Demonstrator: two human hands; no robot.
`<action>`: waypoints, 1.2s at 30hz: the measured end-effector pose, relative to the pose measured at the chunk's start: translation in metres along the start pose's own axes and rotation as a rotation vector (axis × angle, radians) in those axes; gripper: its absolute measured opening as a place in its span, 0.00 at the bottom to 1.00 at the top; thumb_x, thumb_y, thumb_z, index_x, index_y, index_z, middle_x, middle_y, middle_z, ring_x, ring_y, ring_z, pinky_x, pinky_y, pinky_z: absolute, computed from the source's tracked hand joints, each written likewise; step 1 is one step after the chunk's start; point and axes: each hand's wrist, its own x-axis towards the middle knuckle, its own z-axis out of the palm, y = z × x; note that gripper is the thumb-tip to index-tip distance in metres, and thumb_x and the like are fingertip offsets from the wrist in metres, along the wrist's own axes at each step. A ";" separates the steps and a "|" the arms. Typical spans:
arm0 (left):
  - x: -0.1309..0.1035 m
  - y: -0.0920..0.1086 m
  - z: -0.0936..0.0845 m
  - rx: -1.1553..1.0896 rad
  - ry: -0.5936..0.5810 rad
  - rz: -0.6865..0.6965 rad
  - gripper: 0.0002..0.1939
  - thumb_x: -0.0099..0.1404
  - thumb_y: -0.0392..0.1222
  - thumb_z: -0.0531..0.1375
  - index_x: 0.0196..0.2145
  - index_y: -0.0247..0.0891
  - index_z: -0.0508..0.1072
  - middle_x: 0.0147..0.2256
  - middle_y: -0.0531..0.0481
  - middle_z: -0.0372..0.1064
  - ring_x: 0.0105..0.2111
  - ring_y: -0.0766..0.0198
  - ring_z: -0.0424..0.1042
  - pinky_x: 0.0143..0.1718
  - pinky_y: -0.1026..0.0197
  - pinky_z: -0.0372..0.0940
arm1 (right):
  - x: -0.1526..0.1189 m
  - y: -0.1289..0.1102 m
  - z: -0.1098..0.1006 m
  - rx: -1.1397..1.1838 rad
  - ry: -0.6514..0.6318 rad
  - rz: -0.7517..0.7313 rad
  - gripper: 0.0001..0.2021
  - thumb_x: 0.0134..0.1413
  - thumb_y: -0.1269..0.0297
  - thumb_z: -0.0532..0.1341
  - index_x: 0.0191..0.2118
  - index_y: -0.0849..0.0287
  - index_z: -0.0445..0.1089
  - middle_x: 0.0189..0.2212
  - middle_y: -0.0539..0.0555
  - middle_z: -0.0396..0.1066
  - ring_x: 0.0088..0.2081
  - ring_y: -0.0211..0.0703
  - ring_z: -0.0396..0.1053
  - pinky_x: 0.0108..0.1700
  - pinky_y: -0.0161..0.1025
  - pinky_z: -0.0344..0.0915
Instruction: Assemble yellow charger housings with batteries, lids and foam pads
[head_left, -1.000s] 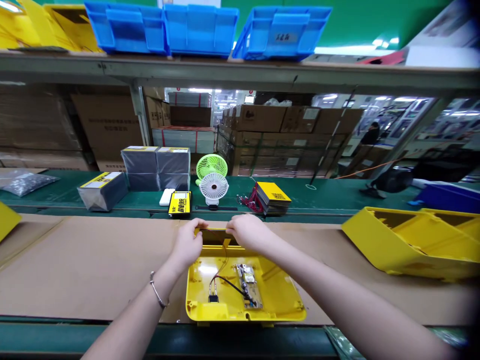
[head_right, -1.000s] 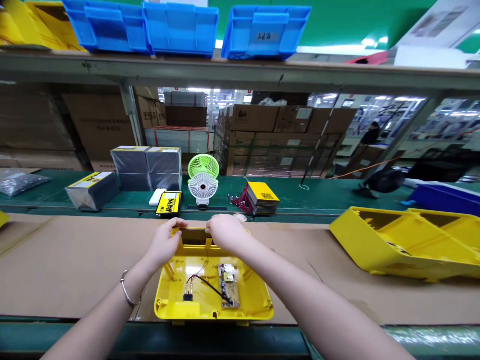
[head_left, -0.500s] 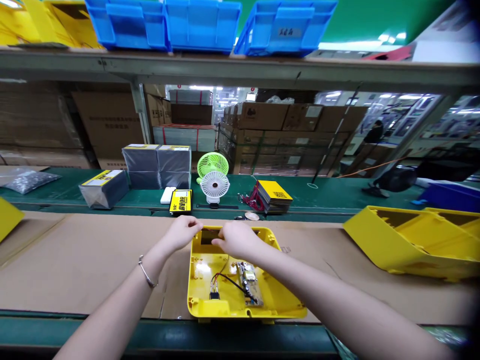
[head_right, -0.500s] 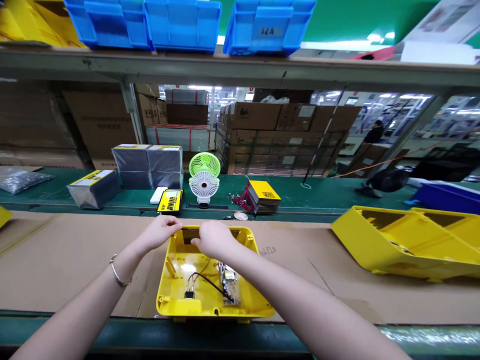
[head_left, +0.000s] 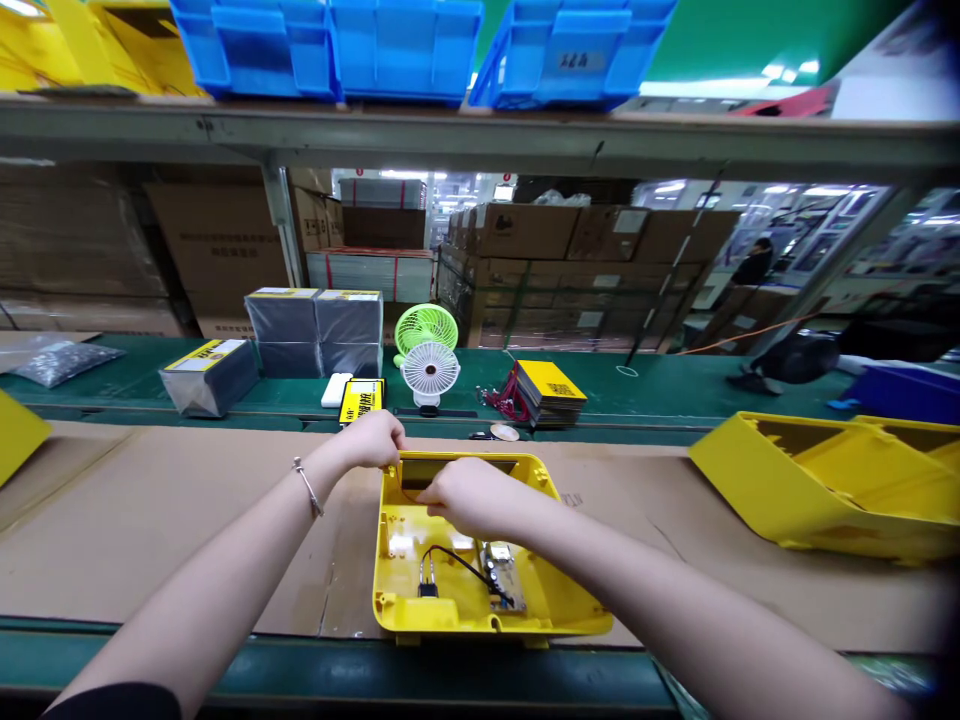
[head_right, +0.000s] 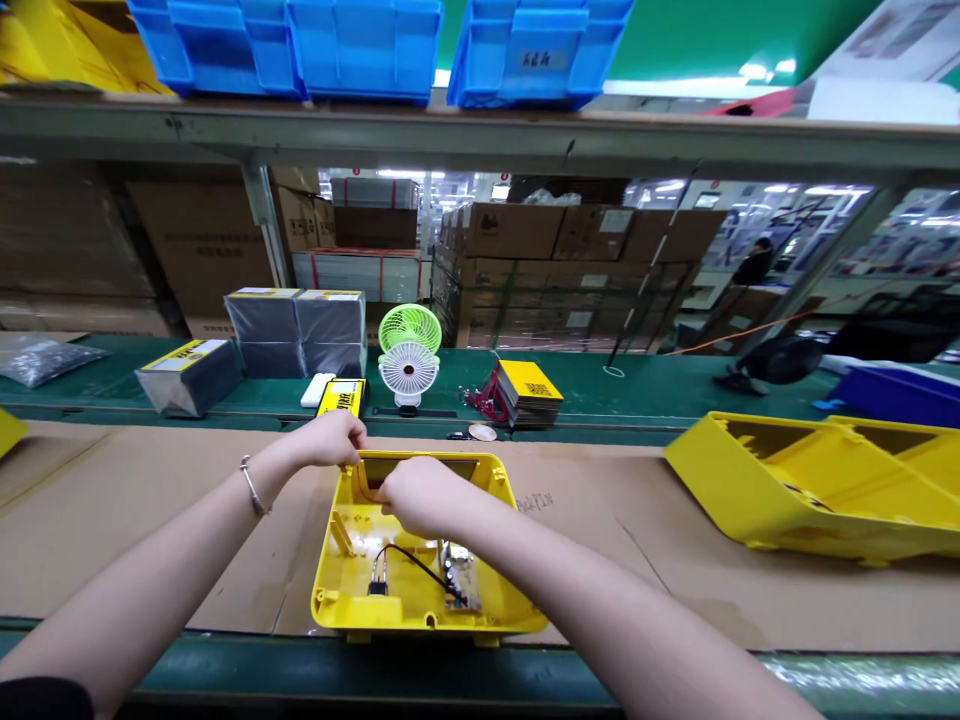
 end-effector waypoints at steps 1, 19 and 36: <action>0.001 -0.001 0.002 0.002 0.018 0.005 0.08 0.35 0.28 0.58 0.16 0.37 0.72 0.16 0.54 0.68 0.18 0.66 0.65 0.18 0.67 0.56 | -0.007 0.005 -0.002 0.020 0.062 0.019 0.10 0.55 0.65 0.55 0.39 0.53 0.73 0.30 0.53 0.74 0.33 0.42 0.70 0.33 0.34 0.60; -0.079 0.044 0.000 0.251 0.452 0.375 0.15 0.43 0.25 0.50 0.26 0.41 0.68 0.29 0.49 0.68 0.35 0.58 0.67 0.35 0.58 0.62 | -0.091 0.041 -0.012 -0.280 0.556 0.221 0.13 0.58 0.65 0.50 0.35 0.57 0.72 0.28 0.56 0.69 0.33 0.43 0.64 0.36 0.40 0.60; -0.033 0.018 0.027 -0.372 0.366 -0.111 0.20 0.51 0.48 0.62 0.42 0.40 0.70 0.45 0.42 0.68 0.44 0.49 0.69 0.44 0.51 0.64 | -0.050 0.081 0.030 0.811 0.526 0.656 0.22 0.46 0.51 0.61 0.48 0.53 0.67 0.51 0.55 0.64 0.51 0.50 0.64 0.51 0.48 0.63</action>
